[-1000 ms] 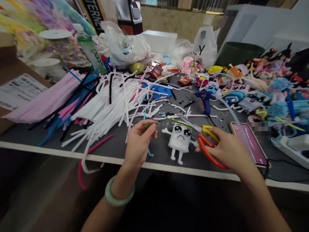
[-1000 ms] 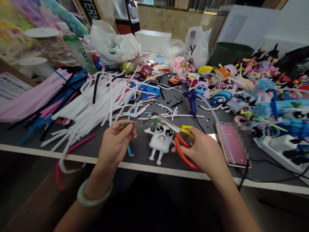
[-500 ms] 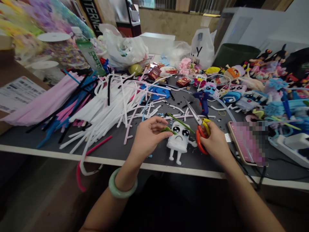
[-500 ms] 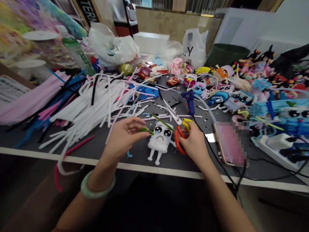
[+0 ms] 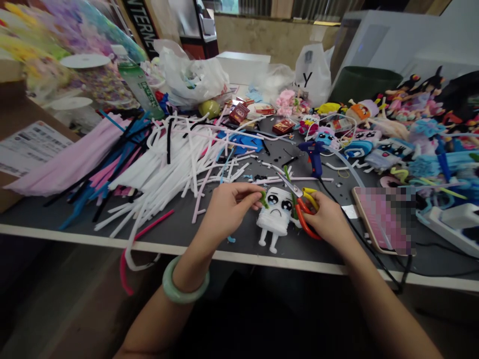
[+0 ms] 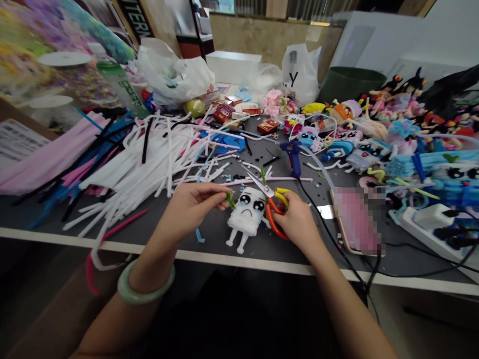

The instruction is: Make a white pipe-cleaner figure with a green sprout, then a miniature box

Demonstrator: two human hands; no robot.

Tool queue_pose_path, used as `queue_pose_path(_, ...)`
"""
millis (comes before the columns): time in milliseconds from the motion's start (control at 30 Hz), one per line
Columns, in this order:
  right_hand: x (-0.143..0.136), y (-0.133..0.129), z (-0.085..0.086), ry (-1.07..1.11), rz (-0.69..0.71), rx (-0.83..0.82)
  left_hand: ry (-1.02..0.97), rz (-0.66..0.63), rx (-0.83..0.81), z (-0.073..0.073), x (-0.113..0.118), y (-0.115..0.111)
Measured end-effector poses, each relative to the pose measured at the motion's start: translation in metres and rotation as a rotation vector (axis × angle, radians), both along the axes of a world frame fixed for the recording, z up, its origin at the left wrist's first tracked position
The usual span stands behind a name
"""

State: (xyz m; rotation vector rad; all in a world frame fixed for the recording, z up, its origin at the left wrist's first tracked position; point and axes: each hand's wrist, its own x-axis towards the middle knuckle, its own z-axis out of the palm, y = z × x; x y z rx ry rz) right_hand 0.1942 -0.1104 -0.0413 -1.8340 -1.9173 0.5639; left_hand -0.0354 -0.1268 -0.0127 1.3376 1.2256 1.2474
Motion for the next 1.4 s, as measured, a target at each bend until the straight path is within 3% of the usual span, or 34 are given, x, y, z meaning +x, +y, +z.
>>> queue_pose_path(233, 0.013, -0.005, 0.014, -0.261, -0.173, -0.029, 0.204, -0.061, 0.023, 0.033, -0.003, 0.002)
queue_pose_path(400, 0.011, -0.011, 0.018, -0.52, -0.108, -0.178, 0.317, -0.152, 0.119, 0.047, 0.0, 0.025)
queue_pose_path(633, 0.011, -0.025, 0.018, -0.587, -0.037, -0.195, 0.427, -0.214, 0.212, 0.039, 0.001, 0.068)
queue_pose_path(867, 0.008, -0.038, 0.033, -0.707, -0.084, -0.06, 0.441, -0.283, 0.102, 0.028, 0.013, 0.088)
queue_pose_path(933, 0.003, -0.036, 0.036, -0.604, -0.043, 0.018, 0.458, -0.29, 0.079, 0.027, 0.017, 0.09)
queue_pose_path(1067, -0.01, -0.025, 0.034, -0.189, 0.101, 0.133, 0.474, -0.307, 0.109, 0.025, 0.021, 0.092)
queue_pose_path(1200, -0.021, -0.009, 0.033, 0.123, 0.106, 0.258, 0.388, -0.371, 0.163, 0.024, 0.024, 0.089)
queue_pose_path(1400, -0.027, 0.006, 0.036, 0.488, 0.127, 0.223, 0.259, -0.475, 0.202, 0.024, 0.027, 0.074)
